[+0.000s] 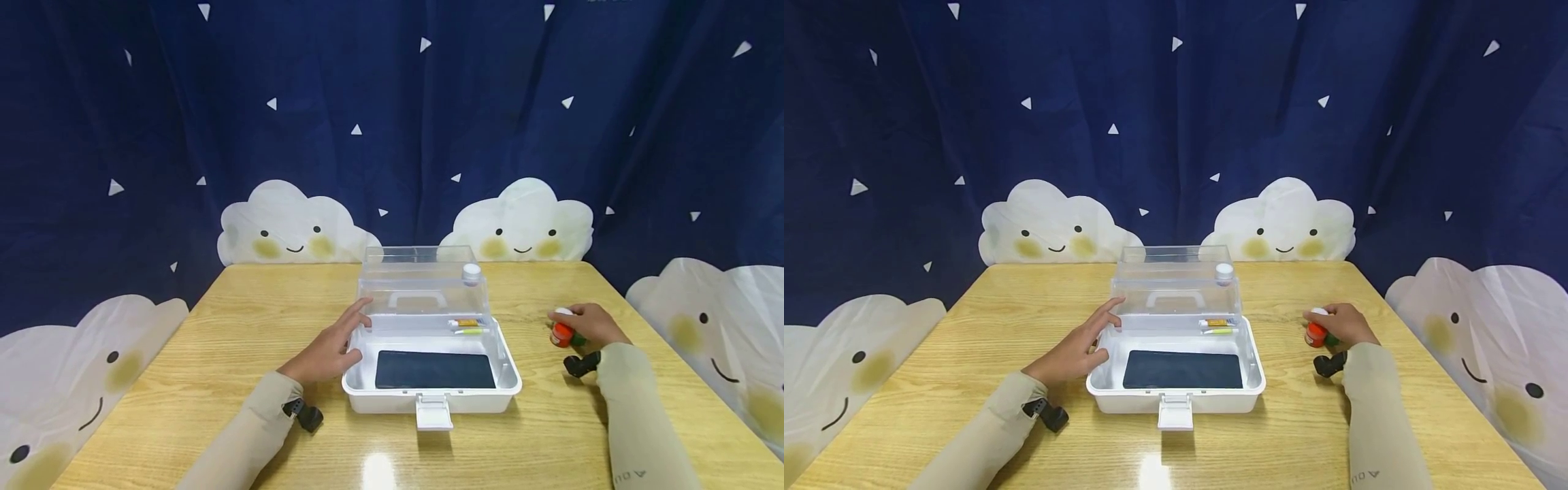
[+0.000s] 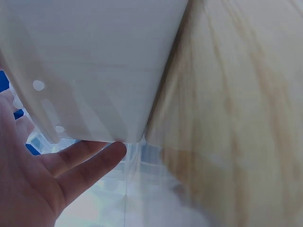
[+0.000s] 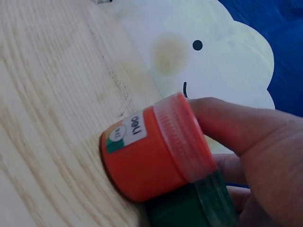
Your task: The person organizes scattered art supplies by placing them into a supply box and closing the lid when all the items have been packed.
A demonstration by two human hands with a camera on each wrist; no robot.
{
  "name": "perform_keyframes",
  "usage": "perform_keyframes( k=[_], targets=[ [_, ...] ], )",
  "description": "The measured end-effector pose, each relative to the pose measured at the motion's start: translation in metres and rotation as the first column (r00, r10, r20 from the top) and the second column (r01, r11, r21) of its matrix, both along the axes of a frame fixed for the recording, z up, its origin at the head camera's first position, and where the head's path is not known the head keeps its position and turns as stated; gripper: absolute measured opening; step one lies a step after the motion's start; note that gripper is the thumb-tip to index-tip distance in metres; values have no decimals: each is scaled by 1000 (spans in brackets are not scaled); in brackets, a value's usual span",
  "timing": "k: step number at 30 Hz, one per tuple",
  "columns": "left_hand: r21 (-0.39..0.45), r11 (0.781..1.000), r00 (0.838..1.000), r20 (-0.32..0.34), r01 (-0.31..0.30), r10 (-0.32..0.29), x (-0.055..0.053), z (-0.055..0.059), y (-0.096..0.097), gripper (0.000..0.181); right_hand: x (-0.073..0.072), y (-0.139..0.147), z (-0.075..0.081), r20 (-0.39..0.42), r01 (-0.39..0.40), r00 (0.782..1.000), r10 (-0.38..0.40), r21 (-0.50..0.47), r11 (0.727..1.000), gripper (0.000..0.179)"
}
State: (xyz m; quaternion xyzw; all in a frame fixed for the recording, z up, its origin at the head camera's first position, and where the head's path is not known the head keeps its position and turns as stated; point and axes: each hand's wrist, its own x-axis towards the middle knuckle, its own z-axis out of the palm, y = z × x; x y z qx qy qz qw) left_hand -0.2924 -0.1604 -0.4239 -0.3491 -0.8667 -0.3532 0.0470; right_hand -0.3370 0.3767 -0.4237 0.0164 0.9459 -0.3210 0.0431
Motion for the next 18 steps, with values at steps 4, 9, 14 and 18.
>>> perform_keyframes(
  k=[4, 9, 14, 18],
  targets=[
    [-3, 1000, 1000, 6, -3, 3, 0, 1, 0, 46, 1, 0, 3, 14, 8, 1000, -8, -4, 1000, 67],
    [-2, 1000, 1000, 14, -6, 6, 0, 1, 1, 45, 3, -2, 5, 14, 19, 1000, -19, 10, 1000, 66],
    [1, 1000, 1000, 10, -9, 9, 0, 1, 1, 45, 4, -3, 5, 14, 26, 1000, -26, -3, 1000, 63],
    [-7, 1000, 1000, -2, -11, 11, 0, 1, 1, 44, 3, -3, 5, 10, 33, 999, -34, 10, 999, 63]
  ],
)
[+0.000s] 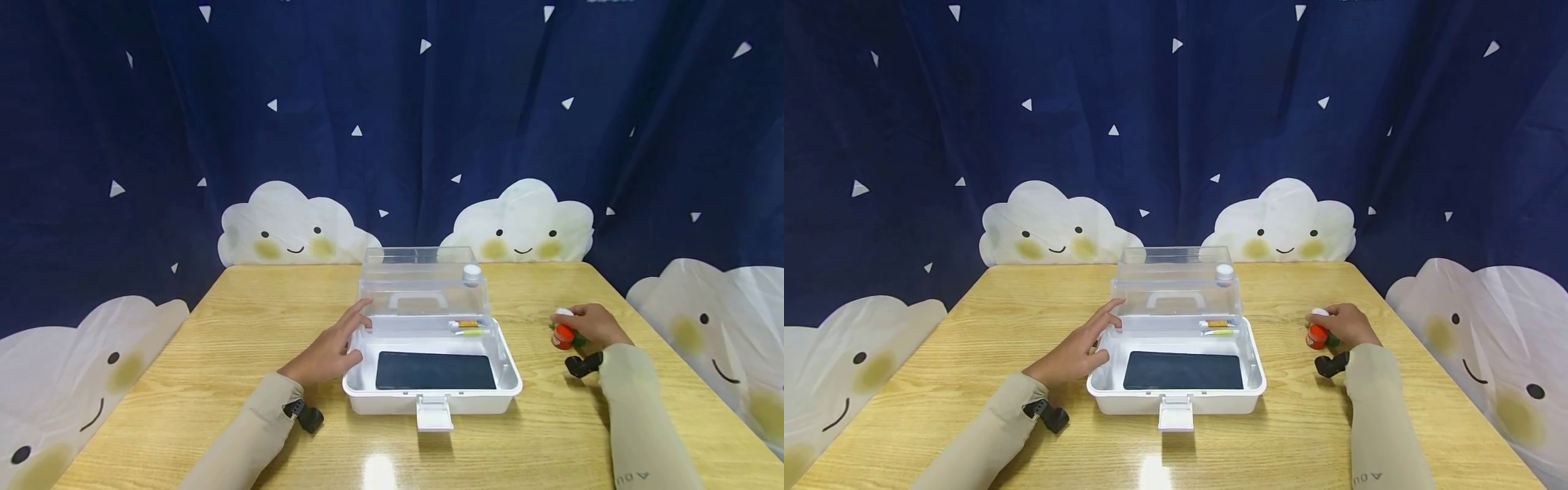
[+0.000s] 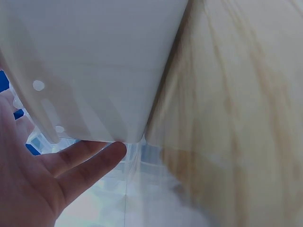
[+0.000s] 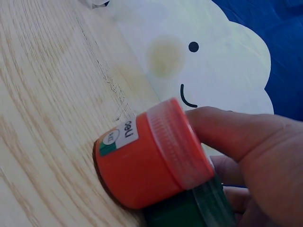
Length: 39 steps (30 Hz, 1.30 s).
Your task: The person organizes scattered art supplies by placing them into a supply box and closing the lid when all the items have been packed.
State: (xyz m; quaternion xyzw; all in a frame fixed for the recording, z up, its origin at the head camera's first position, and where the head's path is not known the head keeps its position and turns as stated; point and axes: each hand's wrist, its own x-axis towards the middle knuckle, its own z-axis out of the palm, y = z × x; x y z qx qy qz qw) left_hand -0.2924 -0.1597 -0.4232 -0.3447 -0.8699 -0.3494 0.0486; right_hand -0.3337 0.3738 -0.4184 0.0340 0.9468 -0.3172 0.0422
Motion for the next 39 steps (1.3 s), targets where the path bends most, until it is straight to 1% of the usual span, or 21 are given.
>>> perform_keyframes(
  k=[5, 8, 14, 19, 26, 30, 33, 36, 39],
  targets=[
    [-5, 1000, 1000, -4, 4, -4, 0, 1, -1, 44, -1, 1, 0, -6, 3, 1000, -3, 3, 1000, 69],
    [-1, 1000, 1000, -5, 8, -8, 1, 1, -1, 44, 0, 0, 1, -1, 8, 1000, -8, -14, 1000, 73],
    [0, 1000, 1000, 2, 6, -6, 1, 1, -1, 45, -3, -3, 2, -27, 3, 1000, -3, -13, 1000, 68],
    [1, 1000, 1000, -6, 6, -6, 1, 1, -1, 44, -5, -6, 5, -61, -2, 998, 3, 14, 1000, 71],
    [5, 1000, 1000, -15, 11, -11, 0, 0, -1, 44, -5, -15, 11, -49, 1, 999, -3, -26, 1000, 78],
    [5, 1000, 1000, -18, 9, -9, 0, -1, -1, 44, -4, -20, 14, -91, -4, 996, 4, 3, 1000, 79],
    [1, 1000, 1000, -13, 9, -9, 0, -1, 0, 44, -4, -25, 18, -144, -1, 990, 5, 28, 1000, 81],
    [3, 1000, 1000, -9, 4, -4, 0, 0, 0, 45, -5, -30, 23, -185, -2, 983, 7, 26, 1000, 82],
    [6, 1000, 1000, -9, 8, -8, 0, 0, 0, 45, -4, -34, 27, -220, -6, 976, 13, 32, 999, 79]
  ],
)
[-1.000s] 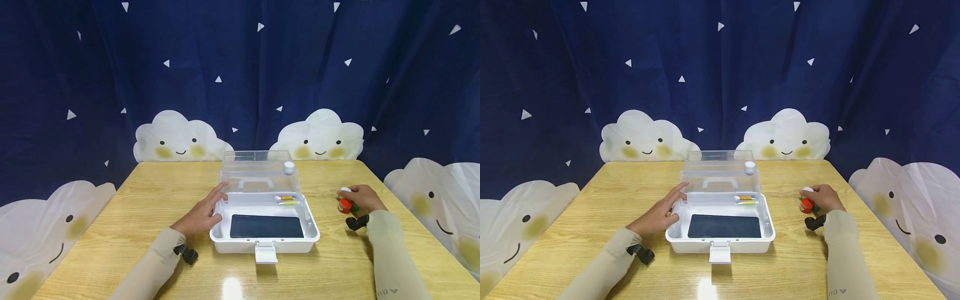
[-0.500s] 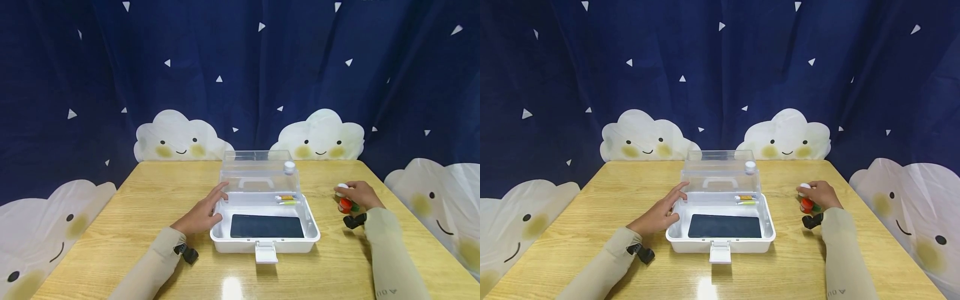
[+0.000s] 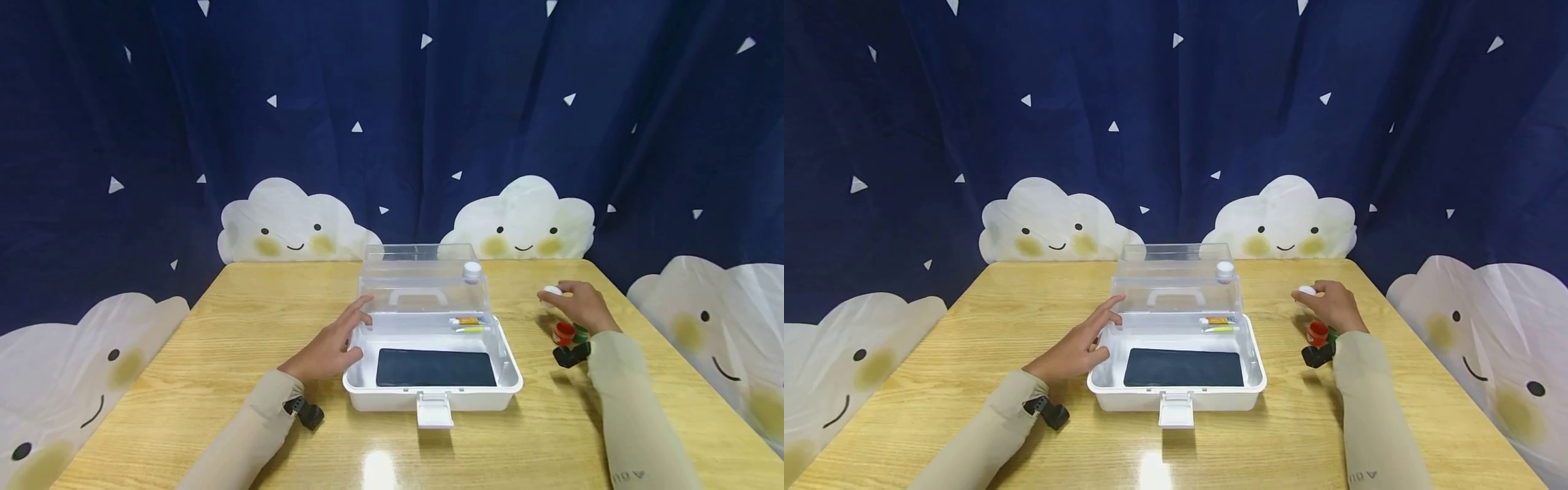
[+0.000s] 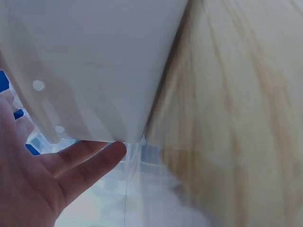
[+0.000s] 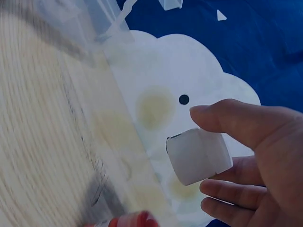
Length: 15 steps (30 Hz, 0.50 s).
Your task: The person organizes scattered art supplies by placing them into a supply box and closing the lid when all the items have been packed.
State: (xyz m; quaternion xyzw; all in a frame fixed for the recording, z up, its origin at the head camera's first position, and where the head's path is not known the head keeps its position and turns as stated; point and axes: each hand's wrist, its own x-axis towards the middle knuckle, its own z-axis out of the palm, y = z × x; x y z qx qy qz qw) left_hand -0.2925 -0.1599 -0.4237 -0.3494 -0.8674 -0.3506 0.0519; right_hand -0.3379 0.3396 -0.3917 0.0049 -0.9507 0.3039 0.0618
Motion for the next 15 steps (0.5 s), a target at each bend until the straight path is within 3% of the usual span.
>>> perform_keyframes(
  k=[6, 15],
  targets=[
    [2, 1000, 1000, -2, 4, -4, 1, 1, 1, 44, 0, -7, 7, -36, -3, 999, 3, 3, 1000, 76],
    [9, 1000, 1000, -9, 11, -11, 0, -1, 1, 45, 4, -20, 17, -6, 20, 1000, -20, -43, 999, 86]
  ],
)
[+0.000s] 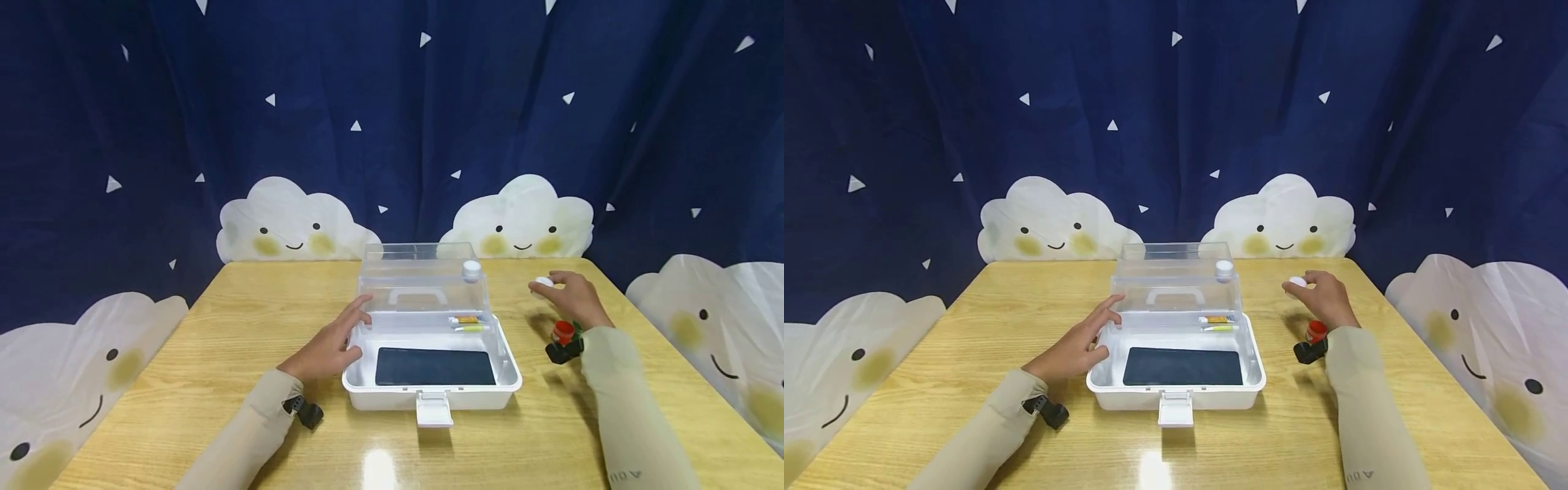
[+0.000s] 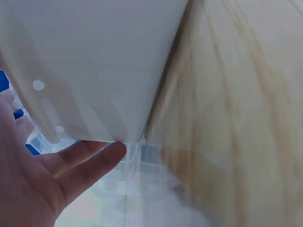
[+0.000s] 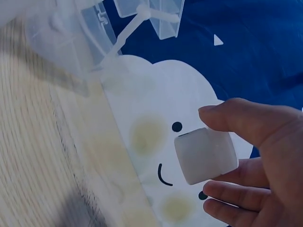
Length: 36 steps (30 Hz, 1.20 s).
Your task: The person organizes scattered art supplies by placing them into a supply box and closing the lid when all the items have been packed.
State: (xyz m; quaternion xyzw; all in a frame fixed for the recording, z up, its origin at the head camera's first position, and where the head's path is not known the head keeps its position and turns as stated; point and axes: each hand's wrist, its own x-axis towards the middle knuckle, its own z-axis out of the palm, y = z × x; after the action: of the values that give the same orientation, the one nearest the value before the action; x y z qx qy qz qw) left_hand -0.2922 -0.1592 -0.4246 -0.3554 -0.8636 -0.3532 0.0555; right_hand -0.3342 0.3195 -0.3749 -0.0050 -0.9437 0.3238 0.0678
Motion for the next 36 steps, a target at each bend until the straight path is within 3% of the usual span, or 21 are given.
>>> perform_keyframes(
  k=[18, 29, 36],
  targets=[
    [-12, 1000, 1000, 18, -11, 12, 0, 2, -1, 45, 1, -24, 17, -106, 5, 994, -6, -11, 1000, 83],
    [-13, 1000, 1000, 16, -11, 11, 0, 0, -2, 44, 3, -38, 27, -92, 7, 996, -8, -14, 1000, 84],
    [-8, 1000, 1000, 0, -5, 5, -1, 1, -1, 43, 5, -43, 33, -131, -1, 991, -1, -21, 1000, 81]
  ],
)
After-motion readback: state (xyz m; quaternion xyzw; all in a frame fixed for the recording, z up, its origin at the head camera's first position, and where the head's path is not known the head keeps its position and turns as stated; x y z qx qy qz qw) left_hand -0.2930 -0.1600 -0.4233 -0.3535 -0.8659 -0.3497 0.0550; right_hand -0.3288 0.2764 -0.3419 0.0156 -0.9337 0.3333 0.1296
